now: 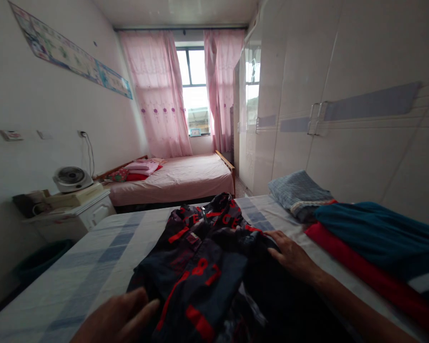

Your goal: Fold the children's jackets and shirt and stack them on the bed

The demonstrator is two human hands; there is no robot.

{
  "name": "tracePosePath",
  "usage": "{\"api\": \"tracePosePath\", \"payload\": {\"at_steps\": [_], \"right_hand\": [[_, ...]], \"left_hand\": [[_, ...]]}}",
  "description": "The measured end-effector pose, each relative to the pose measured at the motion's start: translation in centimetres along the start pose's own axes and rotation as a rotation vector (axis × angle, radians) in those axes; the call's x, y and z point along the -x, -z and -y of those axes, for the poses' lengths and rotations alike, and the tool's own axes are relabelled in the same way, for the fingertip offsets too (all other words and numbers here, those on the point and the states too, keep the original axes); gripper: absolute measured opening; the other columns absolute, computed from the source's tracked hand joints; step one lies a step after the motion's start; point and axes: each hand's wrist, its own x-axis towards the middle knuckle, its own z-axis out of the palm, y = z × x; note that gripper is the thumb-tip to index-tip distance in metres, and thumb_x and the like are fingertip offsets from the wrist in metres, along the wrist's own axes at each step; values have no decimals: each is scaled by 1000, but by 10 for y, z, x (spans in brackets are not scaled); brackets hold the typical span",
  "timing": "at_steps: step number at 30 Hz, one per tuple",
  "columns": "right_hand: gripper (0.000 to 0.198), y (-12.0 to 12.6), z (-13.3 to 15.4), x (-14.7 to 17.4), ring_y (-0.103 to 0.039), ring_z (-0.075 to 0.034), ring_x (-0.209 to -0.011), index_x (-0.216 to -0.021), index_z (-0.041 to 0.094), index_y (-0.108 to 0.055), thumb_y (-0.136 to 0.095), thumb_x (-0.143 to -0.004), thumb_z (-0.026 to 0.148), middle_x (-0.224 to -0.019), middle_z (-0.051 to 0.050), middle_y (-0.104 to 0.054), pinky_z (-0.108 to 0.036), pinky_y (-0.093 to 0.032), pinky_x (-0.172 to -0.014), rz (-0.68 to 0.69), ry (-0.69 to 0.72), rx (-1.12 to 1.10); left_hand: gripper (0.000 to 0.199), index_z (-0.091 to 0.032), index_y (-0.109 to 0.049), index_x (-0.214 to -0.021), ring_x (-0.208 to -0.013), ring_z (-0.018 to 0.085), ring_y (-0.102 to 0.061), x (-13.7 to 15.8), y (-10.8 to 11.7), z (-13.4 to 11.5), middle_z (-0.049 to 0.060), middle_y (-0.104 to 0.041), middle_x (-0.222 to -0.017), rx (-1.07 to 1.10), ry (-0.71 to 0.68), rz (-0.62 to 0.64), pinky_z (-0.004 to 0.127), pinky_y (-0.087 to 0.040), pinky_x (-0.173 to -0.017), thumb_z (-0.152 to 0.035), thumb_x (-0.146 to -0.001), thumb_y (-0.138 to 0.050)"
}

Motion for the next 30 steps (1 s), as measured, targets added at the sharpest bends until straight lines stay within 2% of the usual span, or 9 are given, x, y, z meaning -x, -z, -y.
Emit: {"api": "tracePosePath", "payload": {"at_steps": [3, 5, 8, 10, 15, 19, 23, 27, 30], "right_hand": [[41, -6, 0, -15, -55, -18, -108, -118, 19, -54, -46, -77, 16, -117, -7, -58, -30, -40, -95, 20, 61, -9], [44, -12, -2, -23, -55, -18, -106, -118, 20, -54, -46, -76, 13, -117, -6, -57, -31, -40, -93, 33, 88, -10], [45, -23, -7, -31, -55, -18, -106, -117, 22, -53, -46, -74, 10, -119, -6, -55, -32, -41, -93, 15, 92, -4], [40, -29, -11, -33, -56, -18, -105, -113, 22, -55, -46, -76, 10, -117, -5, -56, -32, -41, -92, -30, 84, -4], [30, -35, -17, -33, -58, -16, -97, -102, 23, -58, -43, -80, 11, -106, -4, -60, -28, -44, -85, -109, 66, -17], [21, -36, -22, -34, -60, -16, -78, -85, 22, -57, -38, -84, 12, -84, -2, -61, -26, -44, -71, -183, 59, 70], [17, -42, -31, -35, -58, -17, -70, -83, 20, -54, -40, -82, 10, -78, -3, -60, -28, -43, -66, -276, 45, 201], [20, -44, -40, -33, -60, -18, -75, -83, 19, -55, -41, -76, 7, -80, -4, -62, -30, -45, -69, -238, 7, 245], [33, -39, -40, -30, -57, -21, -102, -109, 18, -56, -42, -80, 12, -110, -9, -62, -34, -45, -83, -315, 119, 266]], "left_hand": [[35, -21, -64, -78, -62, 15, -58, -48, 21, -53, -1, -64, -67, -48, -212, -65, 23, -40, -58, -50, -84, -44], [32, -18, -66, -85, -69, 15, -60, -93, 16, -88, 0, -67, -75, -96, -309, -87, 23, -42, -63, -41, -85, -45], [28, -15, -68, -85, -76, 17, -62, -165, -13, -131, 3, -67, -79, -108, -317, -96, 24, -44, -69, -36, -85, -49], [24, -15, -66, -91, -87, 18, -62, -206, -37, -152, 5, -67, -90, -125, -304, -128, 29, -46, -78, -33, -86, -52], [29, -16, -57, -110, -98, 20, -59, -272, -77, -183, 7, -59, -112, -156, -235, -167, 41, -49, -84, -35, -88, -54], [29, -16, -56, -112, -96, 19, -59, -307, -83, -194, 8, -59, -112, -146, -225, -173, 40, -50, -82, -34, -89, -53], [29, -16, -57, -111, -95, 19, -60, -326, -90, -203, 7, -60, -111, -143, -235, -235, 39, -50, -82, -35, -89, -53], [30, -14, -56, -112, -100, 21, -58, -315, -96, -206, 9, -59, -113, -162, -286, -324, 43, -48, -86, -34, -89, -53], [31, -15, -56, -116, -110, 23, -54, -284, -89, -198, 11, -56, -119, -182, -412, -353, 40, -44, -93, -31, -91, -48]]}}
